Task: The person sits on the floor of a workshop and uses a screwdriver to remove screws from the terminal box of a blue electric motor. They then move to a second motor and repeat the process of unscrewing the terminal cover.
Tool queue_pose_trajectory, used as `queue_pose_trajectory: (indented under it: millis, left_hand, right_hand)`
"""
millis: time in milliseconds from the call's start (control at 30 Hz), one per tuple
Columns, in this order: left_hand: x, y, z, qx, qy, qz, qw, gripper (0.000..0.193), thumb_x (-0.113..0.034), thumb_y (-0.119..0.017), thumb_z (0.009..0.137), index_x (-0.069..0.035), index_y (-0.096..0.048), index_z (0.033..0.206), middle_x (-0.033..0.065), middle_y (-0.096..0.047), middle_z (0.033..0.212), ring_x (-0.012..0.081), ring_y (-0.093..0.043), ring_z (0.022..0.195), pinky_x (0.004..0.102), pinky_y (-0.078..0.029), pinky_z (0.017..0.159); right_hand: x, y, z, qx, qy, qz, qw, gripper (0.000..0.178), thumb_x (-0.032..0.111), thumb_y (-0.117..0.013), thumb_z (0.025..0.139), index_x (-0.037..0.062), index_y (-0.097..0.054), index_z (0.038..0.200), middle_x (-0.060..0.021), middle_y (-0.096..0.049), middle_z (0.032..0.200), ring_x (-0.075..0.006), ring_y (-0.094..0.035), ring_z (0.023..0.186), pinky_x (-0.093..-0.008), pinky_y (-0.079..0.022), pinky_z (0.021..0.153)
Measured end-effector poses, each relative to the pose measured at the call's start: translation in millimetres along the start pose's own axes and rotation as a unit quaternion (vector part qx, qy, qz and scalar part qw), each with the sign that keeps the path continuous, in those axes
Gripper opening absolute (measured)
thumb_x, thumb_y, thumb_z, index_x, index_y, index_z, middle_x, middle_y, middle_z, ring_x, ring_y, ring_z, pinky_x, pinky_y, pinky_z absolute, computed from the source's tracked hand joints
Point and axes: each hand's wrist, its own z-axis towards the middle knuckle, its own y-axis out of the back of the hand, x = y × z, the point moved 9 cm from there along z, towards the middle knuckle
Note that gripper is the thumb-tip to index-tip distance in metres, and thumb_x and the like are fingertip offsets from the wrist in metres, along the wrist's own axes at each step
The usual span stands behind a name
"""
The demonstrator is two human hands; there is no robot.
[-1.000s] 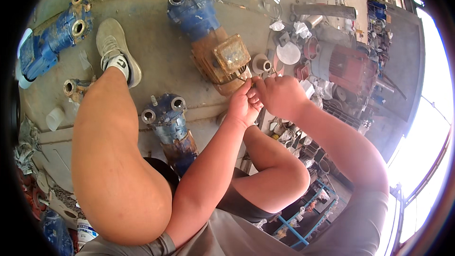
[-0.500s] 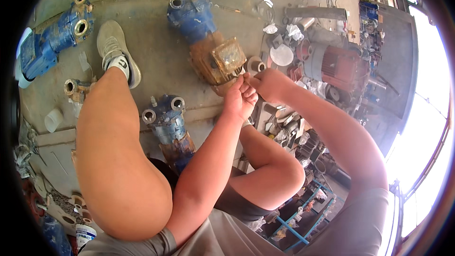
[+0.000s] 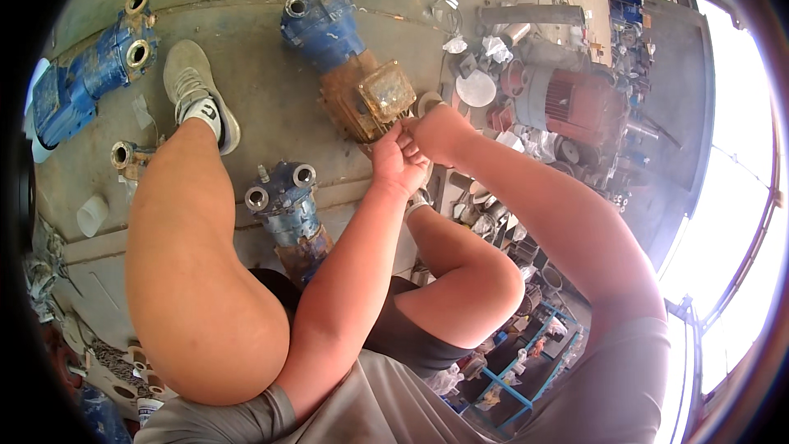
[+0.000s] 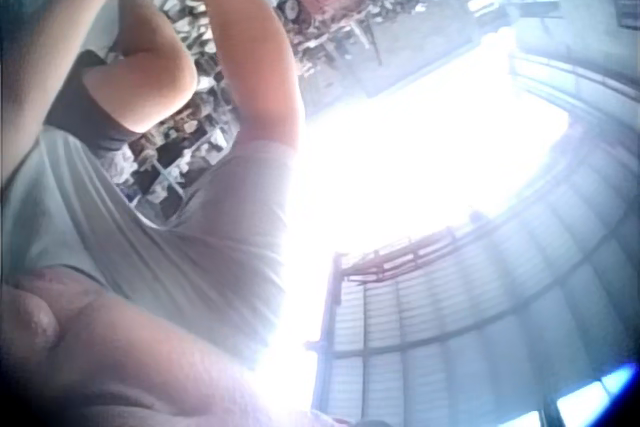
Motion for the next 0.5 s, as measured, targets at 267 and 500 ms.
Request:
queue_pose_trajectory:
  millis: [267, 500]
  left_hand:
    - [-6.7, 8.2, -15.7, -0.191, -0.034, 0.079, 0.978, 0.022, -0.033, -0.059, 0.106, -0.016, -0.068, 0.095, -0.0113, -0.035, 0.062, 0.0053, -0.034, 0.056, 0.0214, -0.028, 0.054]
    - [7.3, 1.9, -6.6, -0.032, -0.013, 0.027, 0.999, 0.023, -0.033, -0.057, 0.108, -0.013, -0.069, 0.109, -0.0093, -0.032, 0.065, 0.0061, -0.035, 0.058, 0.0247, -0.028, 0.054]
  right_hand:
    - [24.2, 62.2, -42.8, -0.055, -0.069, -0.002, 0.996, 0.029, 0.027, -0.056, 0.101, 0.0008, -0.062, 0.111, -0.0154, -0.068, 0.077, -0.0332, -0.073, 0.082, -0.0427, -0.057, 0.067]
    - [-25.4, 6.7, -25.8, -0.061, -0.131, 0.149, 0.978, 0.024, 0.023, -0.054, 0.102, 0.0008, -0.061, 0.097, -0.0138, -0.065, 0.073, -0.0301, -0.071, 0.074, -0.0391, -0.055, 0.060]
